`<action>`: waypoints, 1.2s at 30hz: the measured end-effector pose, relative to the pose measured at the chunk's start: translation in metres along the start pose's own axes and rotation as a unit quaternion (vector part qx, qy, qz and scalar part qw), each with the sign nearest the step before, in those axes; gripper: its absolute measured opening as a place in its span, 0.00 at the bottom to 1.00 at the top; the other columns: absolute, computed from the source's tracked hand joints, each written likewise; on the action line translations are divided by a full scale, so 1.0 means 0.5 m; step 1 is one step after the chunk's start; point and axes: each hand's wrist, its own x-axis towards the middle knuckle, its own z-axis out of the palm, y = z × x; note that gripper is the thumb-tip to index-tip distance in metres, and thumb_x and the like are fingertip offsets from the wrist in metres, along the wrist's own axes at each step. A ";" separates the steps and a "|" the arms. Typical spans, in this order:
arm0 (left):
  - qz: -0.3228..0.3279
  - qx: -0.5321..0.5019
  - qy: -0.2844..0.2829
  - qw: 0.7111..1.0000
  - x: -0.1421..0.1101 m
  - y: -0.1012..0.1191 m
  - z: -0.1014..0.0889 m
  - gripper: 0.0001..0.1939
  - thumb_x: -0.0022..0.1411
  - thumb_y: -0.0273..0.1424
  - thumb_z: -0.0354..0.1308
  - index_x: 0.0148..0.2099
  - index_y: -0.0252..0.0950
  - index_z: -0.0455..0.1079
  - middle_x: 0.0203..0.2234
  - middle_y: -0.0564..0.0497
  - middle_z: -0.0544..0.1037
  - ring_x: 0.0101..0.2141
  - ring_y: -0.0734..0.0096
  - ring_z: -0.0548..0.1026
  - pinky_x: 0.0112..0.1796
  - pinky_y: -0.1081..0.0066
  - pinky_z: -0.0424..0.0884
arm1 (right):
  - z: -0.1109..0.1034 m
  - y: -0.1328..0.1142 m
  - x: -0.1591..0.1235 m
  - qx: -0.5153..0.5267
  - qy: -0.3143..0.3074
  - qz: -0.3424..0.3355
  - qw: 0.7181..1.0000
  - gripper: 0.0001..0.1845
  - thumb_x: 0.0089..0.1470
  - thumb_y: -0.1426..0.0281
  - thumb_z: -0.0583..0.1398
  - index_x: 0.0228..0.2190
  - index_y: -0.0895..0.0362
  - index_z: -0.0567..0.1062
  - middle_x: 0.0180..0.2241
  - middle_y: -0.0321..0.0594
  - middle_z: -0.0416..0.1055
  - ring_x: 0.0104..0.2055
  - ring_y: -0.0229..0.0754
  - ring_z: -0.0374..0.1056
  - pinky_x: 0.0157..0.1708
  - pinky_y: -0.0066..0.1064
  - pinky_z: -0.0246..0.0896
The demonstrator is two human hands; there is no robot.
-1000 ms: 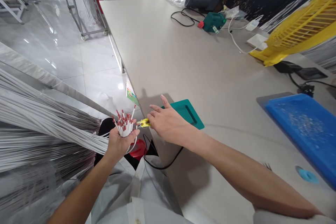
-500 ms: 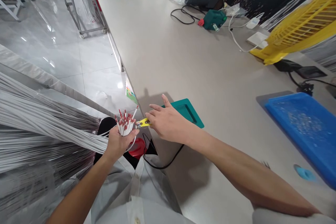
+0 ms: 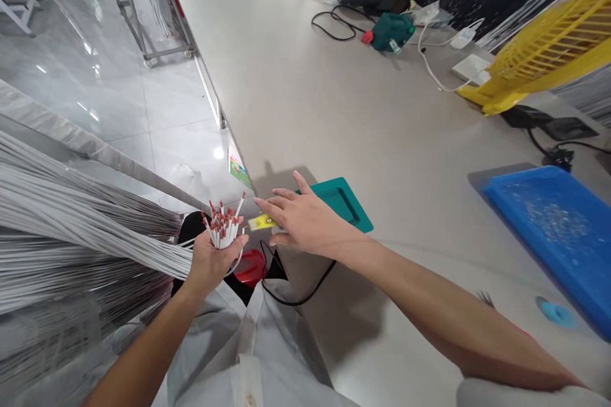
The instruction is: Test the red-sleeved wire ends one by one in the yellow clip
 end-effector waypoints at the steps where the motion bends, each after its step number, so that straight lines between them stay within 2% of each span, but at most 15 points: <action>1: 0.001 0.000 0.000 1.000 -0.002 0.003 -0.002 0.19 0.45 0.28 0.64 0.43 0.32 0.73 0.31 0.48 0.78 0.34 0.65 0.75 0.37 0.69 0.70 | -0.002 0.001 -0.001 0.009 0.004 -0.002 1.000 0.38 0.47 0.56 0.62 0.54 0.63 0.61 0.42 0.50 0.72 0.53 0.54 0.60 0.56 0.57 0.35; 4: 0.005 -0.018 0.016 1.000 -0.012 0.020 -0.008 0.19 0.45 0.28 0.64 0.43 0.32 0.72 0.23 0.53 0.76 0.26 0.70 0.73 0.31 0.71 0.69 | -0.008 -0.010 -0.010 0.053 0.061 -0.013 0.997 0.35 0.49 0.53 0.59 0.52 0.63 0.63 0.44 0.51 0.71 0.53 0.53 0.60 0.56 0.55 0.40; 6: 0.004 -0.034 0.026 0.999 -0.020 0.033 -0.013 0.17 0.45 0.29 0.65 0.40 0.32 0.71 0.18 0.56 0.73 0.21 0.74 0.69 0.27 0.73 0.67 | -0.008 -0.032 -0.017 0.109 0.139 0.007 0.984 0.25 0.54 0.59 0.56 0.49 0.62 0.67 0.45 0.50 0.70 0.50 0.49 0.63 0.53 0.47 0.52; 9: 0.007 -0.050 0.006 0.999 -0.034 0.045 -0.023 0.09 0.47 0.31 0.64 0.30 0.34 0.70 0.14 0.57 0.69 0.17 0.77 0.65 0.22 0.75 0.63 | 0.005 -0.076 -0.022 0.269 0.220 0.062 0.936 0.14 0.57 0.68 0.53 0.41 0.60 0.73 0.39 0.47 0.73 0.40 0.41 0.68 0.40 0.32 0.64; 13: 0.019 -0.069 -0.047 0.996 -0.046 0.046 -0.034 0.07 0.48 0.32 0.63 0.25 0.34 0.69 0.13 0.57 0.67 0.17 0.77 0.65 0.21 0.74 0.62 | 0.036 -0.116 -0.008 0.521 0.226 0.094 0.818 0.13 0.53 0.63 0.58 0.37 0.58 0.76 0.31 0.43 0.73 0.32 0.38 0.68 0.32 0.30 0.66; 16: -0.001 -0.069 -0.067 0.995 -0.051 0.044 -0.038 0.08 0.47 0.31 0.64 0.24 0.34 0.69 0.14 0.56 0.68 0.18 0.77 0.65 0.21 0.74 0.62 | 0.056 -0.130 0.006 0.638 0.243 0.101 0.724 0.11 0.48 0.62 0.62 0.30 0.56 0.78 0.28 0.41 0.73 0.32 0.38 0.67 0.34 0.31 0.65; 18: -0.013 -0.075 -0.080 0.994 -0.053 0.040 -0.041 0.08 0.47 0.31 0.64 0.25 0.34 0.69 0.15 0.56 0.68 0.18 0.77 0.65 0.20 0.75 0.61 | 0.067 -0.141 0.013 0.704 0.233 0.111 0.662 0.09 0.45 0.62 0.64 0.26 0.55 0.78 0.27 0.39 0.72 0.29 0.36 0.66 0.28 0.28 0.64; 21: -0.010 -0.082 -0.110 0.991 -0.054 0.031 -0.045 0.08 0.48 0.32 0.63 0.26 0.34 0.69 0.14 0.57 0.67 0.17 0.78 0.63 0.19 0.76 0.60 | 0.085 -0.161 0.020 0.805 0.195 0.145 0.541 0.09 0.43 0.63 0.65 0.23 0.56 0.77 0.23 0.34 0.67 0.18 0.29 0.57 0.16 0.23 0.53; 23: -0.004 -0.084 -0.117 0.990 -0.052 0.023 -0.049 0.08 0.48 0.33 0.64 0.26 0.34 0.69 0.13 0.57 0.66 0.17 0.79 0.63 0.18 0.76 0.59 | 0.092 -0.168 0.020 0.840 0.175 0.154 0.489 0.10 0.44 0.62 0.64 0.24 0.56 0.75 0.19 0.31 0.64 0.15 0.28 0.53 0.15 0.22 0.49; 24: -0.002 -0.081 -0.115 0.990 -0.050 0.019 -0.051 0.09 0.48 0.33 0.64 0.26 0.34 0.69 0.13 0.57 0.66 0.17 0.79 0.63 0.18 0.76 0.59 | 0.092 -0.168 0.018 0.842 0.172 0.149 0.490 0.11 0.44 0.61 0.64 0.24 0.56 0.74 0.19 0.30 0.63 0.15 0.28 0.53 0.16 0.22 0.50; 25: -0.002 -0.076 -0.106 0.991 -0.047 0.015 -0.054 0.09 0.47 0.33 0.64 0.26 0.33 0.70 0.14 0.56 0.67 0.17 0.79 0.63 0.18 0.76 0.60 | 0.089 -0.164 0.014 0.830 0.171 0.136 0.513 0.11 0.45 0.61 0.63 0.24 0.56 0.74 0.20 0.31 0.63 0.17 0.29 0.55 0.17 0.23 0.52; 29: -0.009 -0.056 -0.037 0.998 -0.033 0.004 -0.068 0.11 0.44 0.33 0.66 0.30 0.32 0.71 0.18 0.54 0.71 0.18 0.77 0.66 0.20 0.75 0.64 | 0.055 -0.136 -0.008 0.684 0.169 0.021 0.709 0.18 0.53 0.59 0.56 0.21 0.57 0.75 0.21 0.37 0.66 0.25 0.35 0.62 0.26 0.27 0.59; 31: -0.010 -0.056 -0.024 0.998 -0.030 0.002 -0.070 0.12 0.44 0.32 0.67 0.32 0.32 0.72 0.19 0.54 0.71 0.18 0.77 0.67 0.20 0.76 0.64 | 0.037 -0.129 -0.014 0.603 0.185 0.018 0.776 0.18 0.55 0.61 0.54 0.22 0.57 0.76 0.21 0.38 0.67 0.26 0.36 0.63 0.27 0.28 0.59; 33: -0.014 -0.061 -0.034 0.997 -0.030 0.004 -0.065 0.13 0.44 0.31 0.67 0.34 0.33 0.72 0.19 0.55 0.72 0.20 0.76 0.68 0.22 0.76 0.66 | 0.028 -0.133 -0.010 0.549 0.223 0.071 0.802 0.14 0.54 0.64 0.56 0.25 0.57 0.77 0.23 0.39 0.69 0.26 0.36 0.64 0.28 0.29 0.60; 36: -0.014 -0.074 -0.063 0.995 -0.037 0.008 -0.047 0.11 0.44 0.27 0.66 0.33 0.33 0.72 0.24 0.53 0.75 0.26 0.73 0.71 0.29 0.74 0.69 | 0.034 -0.151 0.008 0.531 0.252 0.125 0.799 0.08 0.51 0.67 0.59 0.27 0.57 0.77 0.25 0.39 0.71 0.27 0.36 0.64 0.28 0.28 0.61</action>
